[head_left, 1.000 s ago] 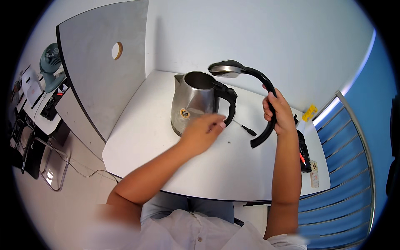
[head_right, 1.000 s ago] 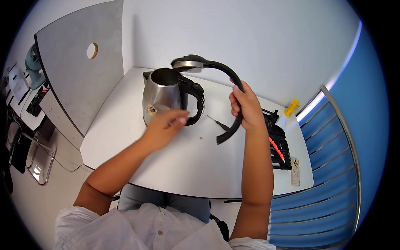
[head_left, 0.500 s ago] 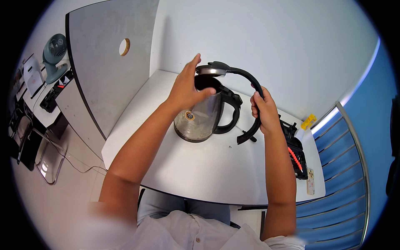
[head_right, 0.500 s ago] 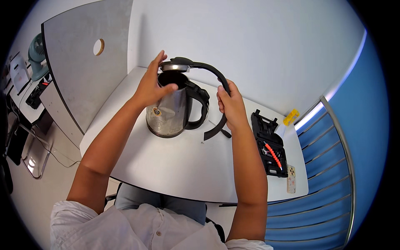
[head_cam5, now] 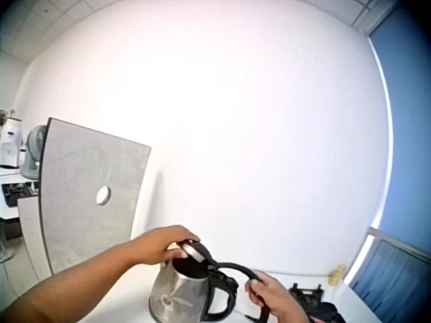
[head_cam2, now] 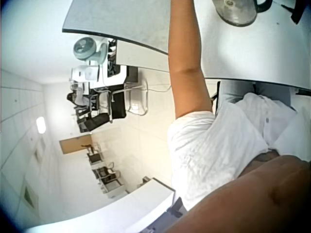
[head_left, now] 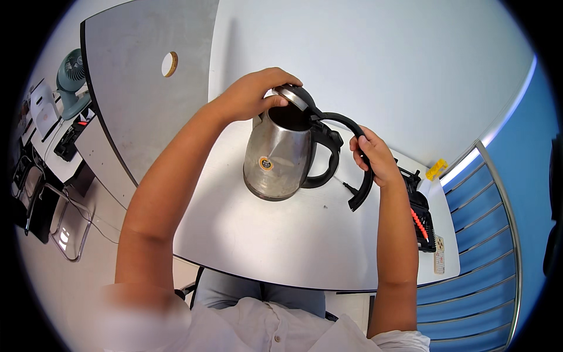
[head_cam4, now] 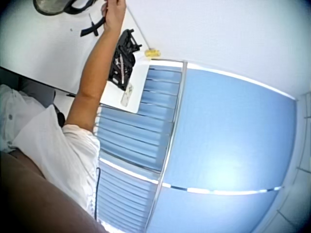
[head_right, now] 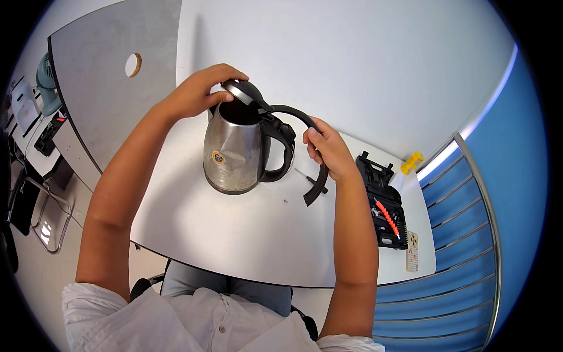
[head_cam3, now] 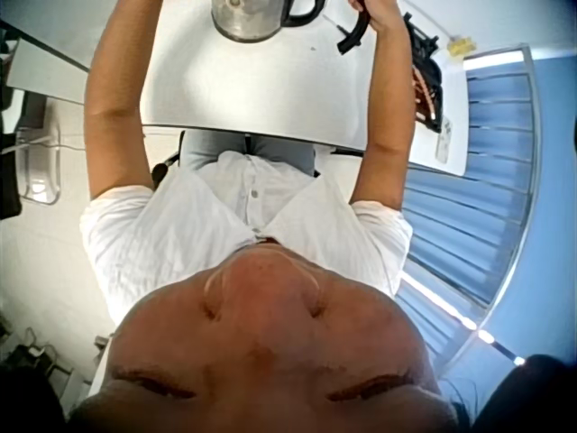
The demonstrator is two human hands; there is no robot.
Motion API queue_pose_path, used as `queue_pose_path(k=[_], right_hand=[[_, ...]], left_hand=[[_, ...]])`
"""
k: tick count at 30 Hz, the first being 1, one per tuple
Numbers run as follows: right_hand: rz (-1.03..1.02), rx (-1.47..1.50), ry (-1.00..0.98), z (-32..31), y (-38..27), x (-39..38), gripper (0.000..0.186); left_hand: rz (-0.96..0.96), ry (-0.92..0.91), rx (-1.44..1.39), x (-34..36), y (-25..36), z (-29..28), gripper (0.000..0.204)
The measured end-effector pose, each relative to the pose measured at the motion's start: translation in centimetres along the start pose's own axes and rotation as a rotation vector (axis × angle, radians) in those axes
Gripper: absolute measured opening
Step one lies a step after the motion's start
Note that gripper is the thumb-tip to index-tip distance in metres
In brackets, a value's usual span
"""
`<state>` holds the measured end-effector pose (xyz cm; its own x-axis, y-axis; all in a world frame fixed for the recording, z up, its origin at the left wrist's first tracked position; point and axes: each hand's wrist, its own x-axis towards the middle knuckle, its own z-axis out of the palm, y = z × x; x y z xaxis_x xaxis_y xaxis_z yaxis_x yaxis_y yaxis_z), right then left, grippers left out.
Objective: The person uses a screwdriver to remove screws from the base of a kettle, then reattaches the handle and tightens the screws. The person then picks up a rice cooker, opens its lid, and uses the screwdriver to remove screws from its base.
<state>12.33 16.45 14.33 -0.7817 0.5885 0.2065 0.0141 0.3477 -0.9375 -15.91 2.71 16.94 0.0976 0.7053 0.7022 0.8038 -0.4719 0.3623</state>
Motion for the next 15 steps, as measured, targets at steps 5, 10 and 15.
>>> queue_pose_path(k=[5,10,15], right_hand=[[-0.041,-0.083,0.095,0.8,-0.6,0.2,0.038],[-0.058,-0.108,0.198,1.7,0.6,0.3,0.039],[-0.122,-0.015,0.199,1.7,2.7,0.3,0.04]], left_hand=[[0.076,0.033,0.137,0.1,0.4,-0.4,0.038],[0.012,0.045,0.125,-1.3,0.6,0.3,0.043],[-0.08,0.012,0.111,-2.3,1.9,0.7,0.045]])
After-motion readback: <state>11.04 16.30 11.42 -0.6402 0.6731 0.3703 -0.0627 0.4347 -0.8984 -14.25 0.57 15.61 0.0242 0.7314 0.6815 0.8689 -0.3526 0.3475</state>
